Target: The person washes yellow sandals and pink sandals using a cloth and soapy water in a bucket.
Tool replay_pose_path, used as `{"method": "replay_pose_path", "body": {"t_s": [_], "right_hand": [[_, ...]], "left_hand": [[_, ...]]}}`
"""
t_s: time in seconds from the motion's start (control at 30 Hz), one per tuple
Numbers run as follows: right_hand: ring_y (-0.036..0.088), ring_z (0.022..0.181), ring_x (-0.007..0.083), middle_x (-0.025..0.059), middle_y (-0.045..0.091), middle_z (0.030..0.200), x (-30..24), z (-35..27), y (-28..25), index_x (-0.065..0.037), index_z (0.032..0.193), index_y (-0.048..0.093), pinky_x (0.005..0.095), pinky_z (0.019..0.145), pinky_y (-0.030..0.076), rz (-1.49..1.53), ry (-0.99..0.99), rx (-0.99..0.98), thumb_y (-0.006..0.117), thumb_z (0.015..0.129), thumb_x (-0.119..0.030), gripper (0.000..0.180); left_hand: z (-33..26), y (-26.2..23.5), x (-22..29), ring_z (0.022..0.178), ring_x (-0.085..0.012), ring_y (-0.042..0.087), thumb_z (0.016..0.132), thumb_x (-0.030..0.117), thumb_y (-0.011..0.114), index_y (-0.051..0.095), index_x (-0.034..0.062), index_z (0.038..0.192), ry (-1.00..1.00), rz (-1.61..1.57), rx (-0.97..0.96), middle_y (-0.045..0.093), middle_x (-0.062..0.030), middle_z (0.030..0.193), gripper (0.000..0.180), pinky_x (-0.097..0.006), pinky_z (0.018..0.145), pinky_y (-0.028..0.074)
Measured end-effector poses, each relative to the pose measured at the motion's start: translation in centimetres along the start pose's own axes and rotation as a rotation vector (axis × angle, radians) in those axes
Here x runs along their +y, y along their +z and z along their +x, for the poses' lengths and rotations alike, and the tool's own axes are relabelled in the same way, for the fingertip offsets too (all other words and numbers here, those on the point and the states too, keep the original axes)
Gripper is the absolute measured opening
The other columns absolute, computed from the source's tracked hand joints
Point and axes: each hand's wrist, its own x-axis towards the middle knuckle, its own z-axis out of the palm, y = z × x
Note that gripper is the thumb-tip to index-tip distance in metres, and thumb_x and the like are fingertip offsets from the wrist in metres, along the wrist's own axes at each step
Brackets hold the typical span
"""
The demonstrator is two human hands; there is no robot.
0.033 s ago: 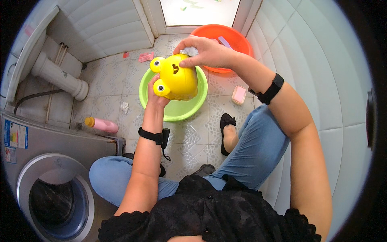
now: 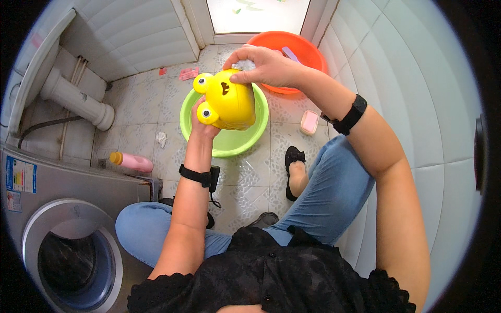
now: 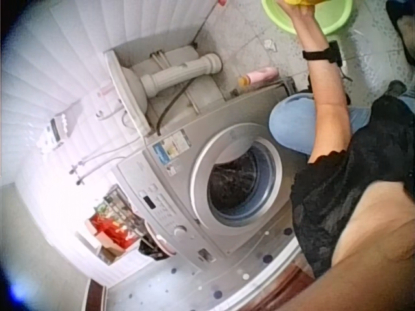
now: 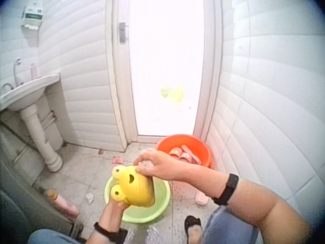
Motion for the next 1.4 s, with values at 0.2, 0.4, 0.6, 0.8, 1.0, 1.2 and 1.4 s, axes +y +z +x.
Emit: {"method": "replay_pose_path", "body": {"t_s": [0.2, 0.4, 0.6, 0.8, 1.0, 1.2, 1.4], "right_hand": [[0.059, 0.101, 0.0275, 0.0115, 0.062, 0.103, -1.1, 0.5, 2.8, -0.002, 0.108, 0.064, 0.0349, 0.091, 0.045, -0.099, -0.178, 0.263, 0.057, 0.091, -0.016, 0.023], [0.061, 0.095, 0.0308, 0.0149, 0.064, 0.102, -0.3, 2.4, 3.5, -0.005, 0.104, 0.067, 0.0379, 0.088, 0.048, -0.075, -0.252, 0.436, 0.05, 0.091, -0.016, 0.024], [0.06, 0.089, 0.0139, 0.0079, 0.066, 0.093, 1.2, 3.7, 2.7, -0.001, 0.108, 0.063, 0.0293, 0.084, 0.048, 0.235, 0.221, 0.224, 0.046, 0.094, -0.013, 0.025], [0.061, 0.103, 0.0292, 0.0138, 0.061, 0.114, -1.6, 1.6, 5.1, 0.0, 0.11, 0.059, 0.0368, 0.089, 0.048, -0.156, -0.365, 0.454, 0.045, 0.094, -0.009, 0.023], [0.046, 0.131, 0.0215, 0.0074, 0.052, 0.136, -1.9, -0.1, 6.7, -0.014, 0.114, 0.06, 0.0442, 0.112, 0.034, -0.78, -0.745, 0.224, 0.058, 0.087, -0.016, 0.027], [0.052, 0.123, 0.0276, 0.0089, 0.057, 0.126, -2.2, 1.5, 4.9, -0.01, 0.113, 0.059, 0.0426, 0.108, 0.038, -0.563, -0.633, 0.437, 0.059, 0.084, -0.013, 0.029], [0.062, 0.095, 0.023, 0.0138, 0.066, 0.099, -1.2, 4.1, 2.8, -0.001, 0.101, 0.063, 0.034, 0.086, 0.048, -0.005, -0.116, 0.375, 0.045, 0.093, -0.012, 0.022]], "left_hand": [[0.8, 1.2, 0.1, 0.108, -0.0296, 0.062, 0.098, 0.025, 0.044, 0.05, 0.0021, 0.127, 0.055, -0.063, 0.066, 0.061, -0.015, 0.122, 0.037, -0.046, 0.093, 0.052], [0.3, 3.0, -0.3, 0.111, -0.0297, 0.061, 0.099, 0.027, 0.043, 0.047, 0.0018, 0.131, -0.009, -0.023, 0.078, 0.058, -0.0156, 0.126, 0.041, -0.047, 0.094, 0.051], [0.7, 1.4, -0.2, 0.109, -0.0302, 0.062, 0.095, 0.03, 0.054, 0.054, 0.0044, 0.125, -0.011, -0.049, 0.039, 0.062, -0.0143, 0.123, 0.04, -0.05, 0.093, 0.051], [-0.1, 3.1, 0.1, 0.121, -0.0318, 0.054, 0.096, 0.039, 0.047, 0.05, 0.009, 0.132, -0.114, -0.191, 0.209, 0.055, -0.0131, 0.134, 0.047, -0.052, 0.1, 0.045], [0.3, 2.3, 0.8, 0.123, -0.0323, 0.052, 0.1, 0.043, 0.035, 0.045, 0.01, 0.137, -0.14, -0.16, 0.045, 0.052, -0.0132, 0.136, 0.05, -0.052, 0.103, 0.042], [0.6, 3.8, 0.3, 0.122, -0.0335, 0.053, 0.1, 0.035, 0.033, 0.044, 0.0079, 0.137, -0.197, -0.182, 0.133, 0.053, -0.0155, 0.135, 0.047, -0.052, 0.103, 0.042], [-0.4, 5.0, -0.4, 0.121, -0.0354, 0.054, 0.1, 0.031, 0.028, 0.044, 0.0022, 0.135, -0.239, -0.033, 0.237, 0.053, -0.0192, 0.134, 0.048, -0.053, 0.101, 0.044]]}}
